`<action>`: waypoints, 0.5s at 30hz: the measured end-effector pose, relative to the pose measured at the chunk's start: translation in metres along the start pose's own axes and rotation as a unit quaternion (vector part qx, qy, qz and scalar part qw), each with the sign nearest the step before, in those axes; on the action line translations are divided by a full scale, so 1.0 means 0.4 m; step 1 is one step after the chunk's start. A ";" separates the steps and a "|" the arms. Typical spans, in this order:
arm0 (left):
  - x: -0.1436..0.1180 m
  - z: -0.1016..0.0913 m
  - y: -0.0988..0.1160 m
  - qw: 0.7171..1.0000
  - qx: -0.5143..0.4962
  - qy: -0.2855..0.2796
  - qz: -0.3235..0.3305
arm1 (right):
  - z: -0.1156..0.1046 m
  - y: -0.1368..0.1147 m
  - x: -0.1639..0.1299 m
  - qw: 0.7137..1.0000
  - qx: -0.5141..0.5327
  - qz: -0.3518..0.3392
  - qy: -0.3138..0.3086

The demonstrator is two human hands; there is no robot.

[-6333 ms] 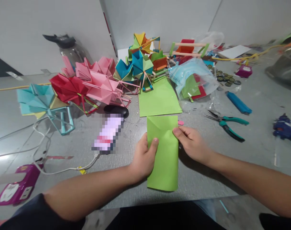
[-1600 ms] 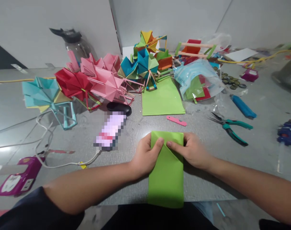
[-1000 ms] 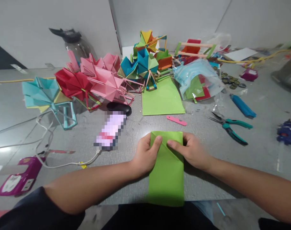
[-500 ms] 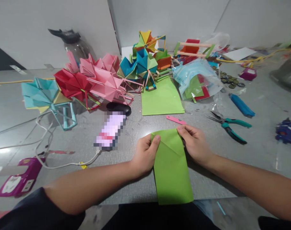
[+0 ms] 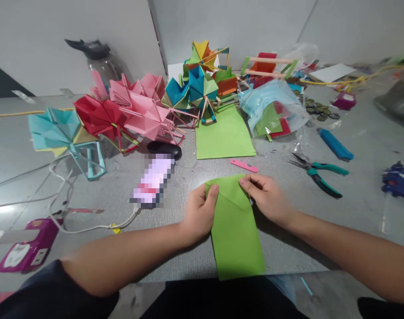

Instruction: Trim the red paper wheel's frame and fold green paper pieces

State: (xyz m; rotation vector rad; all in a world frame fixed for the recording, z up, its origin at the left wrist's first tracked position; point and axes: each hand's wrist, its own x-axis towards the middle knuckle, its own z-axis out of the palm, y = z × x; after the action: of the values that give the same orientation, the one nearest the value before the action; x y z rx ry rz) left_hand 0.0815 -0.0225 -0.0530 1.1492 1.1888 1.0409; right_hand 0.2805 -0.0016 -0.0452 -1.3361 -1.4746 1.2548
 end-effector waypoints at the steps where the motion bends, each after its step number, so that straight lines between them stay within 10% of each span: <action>1: 0.002 0.000 0.000 1.000 0.002 0.006 0.003 | -0.001 0.001 0.001 1.000 -0.007 0.002 -0.006; 15: -0.007 0.004 -0.015 0.999 -0.007 -0.046 -0.007 | -0.003 0.022 0.010 0.996 0.062 0.042 0.040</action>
State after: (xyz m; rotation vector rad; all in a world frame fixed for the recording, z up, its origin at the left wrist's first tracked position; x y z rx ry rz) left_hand 0.0830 -0.0263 -0.0584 1.1629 1.1147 0.9746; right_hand 0.2829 0.0022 -0.0538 -1.3605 -1.2756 1.3097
